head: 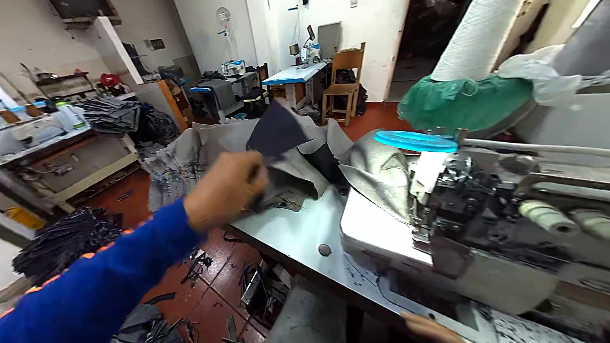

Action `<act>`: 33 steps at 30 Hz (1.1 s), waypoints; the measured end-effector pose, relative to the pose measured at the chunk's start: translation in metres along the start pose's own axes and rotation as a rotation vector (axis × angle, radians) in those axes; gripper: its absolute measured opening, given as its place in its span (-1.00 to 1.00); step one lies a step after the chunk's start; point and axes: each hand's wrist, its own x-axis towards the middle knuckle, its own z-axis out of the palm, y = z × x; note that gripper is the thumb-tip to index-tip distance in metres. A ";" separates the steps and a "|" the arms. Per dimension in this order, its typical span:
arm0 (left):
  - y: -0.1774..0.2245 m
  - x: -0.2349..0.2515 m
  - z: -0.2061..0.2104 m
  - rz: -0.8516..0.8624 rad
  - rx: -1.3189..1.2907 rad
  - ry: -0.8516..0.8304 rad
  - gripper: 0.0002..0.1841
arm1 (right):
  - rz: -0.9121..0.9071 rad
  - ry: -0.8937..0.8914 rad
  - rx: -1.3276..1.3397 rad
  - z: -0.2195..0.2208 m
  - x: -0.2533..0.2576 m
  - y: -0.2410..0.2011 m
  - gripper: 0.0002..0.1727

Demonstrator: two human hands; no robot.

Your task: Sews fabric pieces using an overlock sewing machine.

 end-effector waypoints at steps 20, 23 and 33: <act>-0.061 0.097 0.043 0.184 0.305 -0.626 0.19 | 0.660 0.057 0.630 0.095 0.099 -0.062 -0.40; -0.089 0.105 0.067 0.175 0.391 -0.555 0.11 | 0.593 0.023 0.420 0.128 0.072 -0.046 -0.26; -0.069 0.150 0.070 0.412 0.821 -0.660 -0.80 | 0.942 -0.062 0.628 0.169 0.076 -0.044 -0.71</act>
